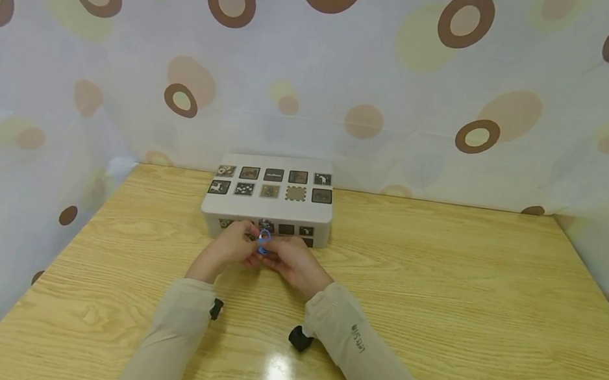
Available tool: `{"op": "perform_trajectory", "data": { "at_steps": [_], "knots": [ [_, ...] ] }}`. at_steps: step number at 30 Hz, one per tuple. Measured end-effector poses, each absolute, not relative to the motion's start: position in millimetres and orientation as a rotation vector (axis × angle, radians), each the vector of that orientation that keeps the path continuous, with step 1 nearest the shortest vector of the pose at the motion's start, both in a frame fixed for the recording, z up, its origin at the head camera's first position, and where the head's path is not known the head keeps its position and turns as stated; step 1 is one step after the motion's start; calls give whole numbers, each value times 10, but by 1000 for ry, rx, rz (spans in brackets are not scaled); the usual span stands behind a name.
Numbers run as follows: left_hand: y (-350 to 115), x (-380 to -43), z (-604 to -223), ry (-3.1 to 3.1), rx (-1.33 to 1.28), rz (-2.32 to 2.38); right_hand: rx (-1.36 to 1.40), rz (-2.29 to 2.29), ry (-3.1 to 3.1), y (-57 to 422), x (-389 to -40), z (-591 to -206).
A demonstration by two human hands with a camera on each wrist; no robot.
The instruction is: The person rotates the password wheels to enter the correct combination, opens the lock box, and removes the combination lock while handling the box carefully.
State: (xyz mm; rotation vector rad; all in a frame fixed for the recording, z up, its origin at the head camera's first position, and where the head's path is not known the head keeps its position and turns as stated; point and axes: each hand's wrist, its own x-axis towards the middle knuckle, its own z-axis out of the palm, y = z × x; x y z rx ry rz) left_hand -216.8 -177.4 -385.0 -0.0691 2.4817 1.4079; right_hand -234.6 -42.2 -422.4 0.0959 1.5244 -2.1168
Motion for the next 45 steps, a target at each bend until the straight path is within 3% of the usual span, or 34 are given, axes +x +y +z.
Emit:
{"op": "perform_trajectory", "data": {
  "at_steps": [45],
  "knots": [
    [-1777,-2170,-3844,2478,-75,1384,125,-2111,1489,-398,-2362,-4246]
  ]
}}
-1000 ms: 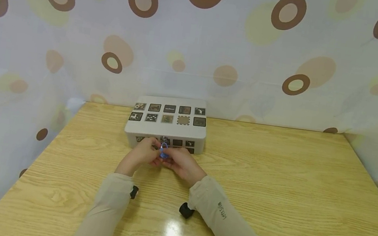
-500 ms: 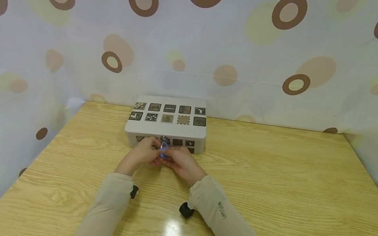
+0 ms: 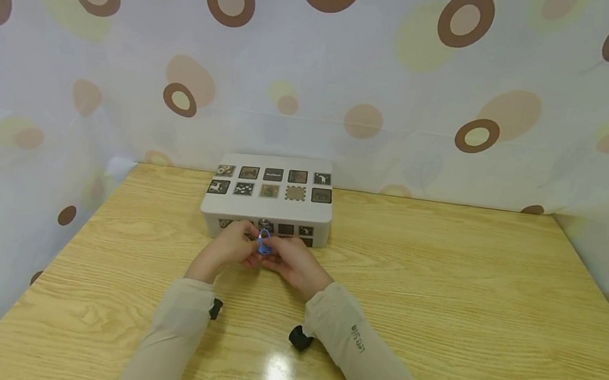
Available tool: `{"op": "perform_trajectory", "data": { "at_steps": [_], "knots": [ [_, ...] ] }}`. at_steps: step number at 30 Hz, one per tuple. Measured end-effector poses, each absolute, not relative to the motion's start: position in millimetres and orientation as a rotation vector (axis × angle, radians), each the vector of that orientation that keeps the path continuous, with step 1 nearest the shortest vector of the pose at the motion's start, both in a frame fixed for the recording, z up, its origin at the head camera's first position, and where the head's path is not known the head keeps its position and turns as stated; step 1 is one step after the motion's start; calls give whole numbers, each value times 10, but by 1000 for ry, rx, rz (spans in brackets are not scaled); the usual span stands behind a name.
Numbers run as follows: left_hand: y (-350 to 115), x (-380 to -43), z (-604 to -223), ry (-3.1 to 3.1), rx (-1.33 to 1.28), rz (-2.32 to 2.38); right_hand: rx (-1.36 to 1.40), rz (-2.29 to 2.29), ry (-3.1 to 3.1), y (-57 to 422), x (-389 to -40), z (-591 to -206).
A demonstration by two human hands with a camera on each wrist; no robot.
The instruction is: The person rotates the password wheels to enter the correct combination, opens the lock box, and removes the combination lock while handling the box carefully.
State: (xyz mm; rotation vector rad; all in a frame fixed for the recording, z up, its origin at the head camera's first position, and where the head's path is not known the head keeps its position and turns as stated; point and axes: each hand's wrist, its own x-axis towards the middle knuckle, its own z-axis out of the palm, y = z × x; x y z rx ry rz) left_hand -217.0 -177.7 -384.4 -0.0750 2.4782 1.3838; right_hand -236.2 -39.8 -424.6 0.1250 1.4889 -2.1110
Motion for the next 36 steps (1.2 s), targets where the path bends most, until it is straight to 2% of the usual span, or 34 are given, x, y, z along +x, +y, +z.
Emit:
{"op": "perform_trajectory", "data": {
  "at_steps": [36],
  "knots": [
    [-1771,-2179,-3860,2477,-105,1403,152,-2136,1477,-381,-2366,-4237]
  ]
}}
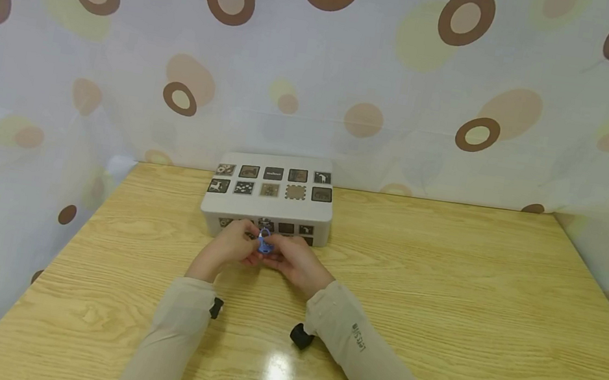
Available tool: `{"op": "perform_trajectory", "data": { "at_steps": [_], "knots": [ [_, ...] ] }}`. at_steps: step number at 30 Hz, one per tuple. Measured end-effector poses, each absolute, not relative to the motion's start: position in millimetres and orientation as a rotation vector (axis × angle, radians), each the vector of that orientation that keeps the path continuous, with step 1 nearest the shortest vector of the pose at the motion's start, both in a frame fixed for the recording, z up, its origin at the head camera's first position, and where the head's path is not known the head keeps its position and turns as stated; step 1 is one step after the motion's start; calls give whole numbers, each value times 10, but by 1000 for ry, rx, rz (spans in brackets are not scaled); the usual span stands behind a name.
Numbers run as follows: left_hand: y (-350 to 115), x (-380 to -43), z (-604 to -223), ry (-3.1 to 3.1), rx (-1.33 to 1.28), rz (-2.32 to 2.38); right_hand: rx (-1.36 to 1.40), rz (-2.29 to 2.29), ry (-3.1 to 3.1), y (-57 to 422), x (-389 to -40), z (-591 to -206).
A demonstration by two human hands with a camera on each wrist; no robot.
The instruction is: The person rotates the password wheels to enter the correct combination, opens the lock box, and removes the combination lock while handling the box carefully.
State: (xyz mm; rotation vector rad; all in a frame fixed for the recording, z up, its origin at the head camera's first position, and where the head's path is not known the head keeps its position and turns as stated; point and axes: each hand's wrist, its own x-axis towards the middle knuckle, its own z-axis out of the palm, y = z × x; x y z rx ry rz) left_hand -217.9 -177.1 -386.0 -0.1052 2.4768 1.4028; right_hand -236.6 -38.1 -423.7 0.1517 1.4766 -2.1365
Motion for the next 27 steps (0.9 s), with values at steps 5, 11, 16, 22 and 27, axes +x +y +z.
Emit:
{"op": "perform_trajectory", "data": {
  "at_steps": [5,11,16,22,27],
  "knots": [
    [-1771,-2173,-3869,2467,-110,1422,142,-2121,1500,-362,-2384,-4233],
    [-1769,-2171,-3862,2468,-112,1426,152,-2098,1531,-364,-2397,-4220],
    [-1769,-2168,-3855,2465,-104,1427,154,-2085,1535,-359,-2398,-4219],
    [-1768,-2162,-3844,2464,-88,1430,149,-2074,1542,-354,-2413,-4227],
    [-1769,-2170,-3848,2460,-86,1424,132,-2069,1559,-355,-2424,-4235]
  ]
}}
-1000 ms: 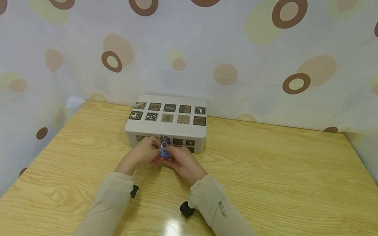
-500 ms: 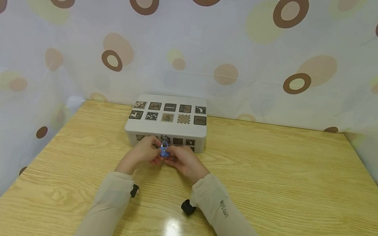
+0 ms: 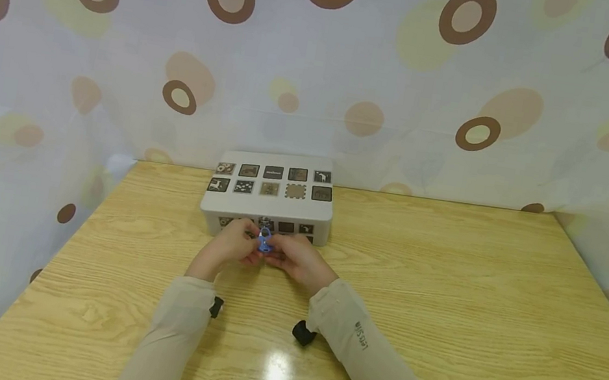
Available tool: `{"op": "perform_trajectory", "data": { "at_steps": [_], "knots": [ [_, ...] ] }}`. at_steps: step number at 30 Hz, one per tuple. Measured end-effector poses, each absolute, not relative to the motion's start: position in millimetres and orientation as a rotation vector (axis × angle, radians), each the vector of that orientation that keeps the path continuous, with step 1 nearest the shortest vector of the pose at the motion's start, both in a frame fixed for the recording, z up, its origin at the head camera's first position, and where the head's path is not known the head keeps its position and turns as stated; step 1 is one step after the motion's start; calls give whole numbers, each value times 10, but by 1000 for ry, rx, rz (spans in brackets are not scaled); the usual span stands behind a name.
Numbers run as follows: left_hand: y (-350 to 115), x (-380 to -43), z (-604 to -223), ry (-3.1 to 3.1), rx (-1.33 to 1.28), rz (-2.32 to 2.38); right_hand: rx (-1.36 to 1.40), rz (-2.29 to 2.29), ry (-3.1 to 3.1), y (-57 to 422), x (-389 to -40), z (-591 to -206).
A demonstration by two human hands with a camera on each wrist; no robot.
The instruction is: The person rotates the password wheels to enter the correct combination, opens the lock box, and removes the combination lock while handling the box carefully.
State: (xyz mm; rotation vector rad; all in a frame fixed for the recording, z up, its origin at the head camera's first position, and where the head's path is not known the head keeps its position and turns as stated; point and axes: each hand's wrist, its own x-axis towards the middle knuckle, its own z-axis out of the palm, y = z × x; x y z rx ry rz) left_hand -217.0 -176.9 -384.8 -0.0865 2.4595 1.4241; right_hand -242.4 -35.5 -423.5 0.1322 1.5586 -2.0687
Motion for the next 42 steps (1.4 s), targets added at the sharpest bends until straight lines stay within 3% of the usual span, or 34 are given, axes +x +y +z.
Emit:
{"op": "perform_trajectory", "data": {
  "at_steps": [42],
  "knots": [
    [-1743,-2140,-3823,2441,-111,1435,87,-2052,1611,-336,-2364,-4199]
  ]
}}
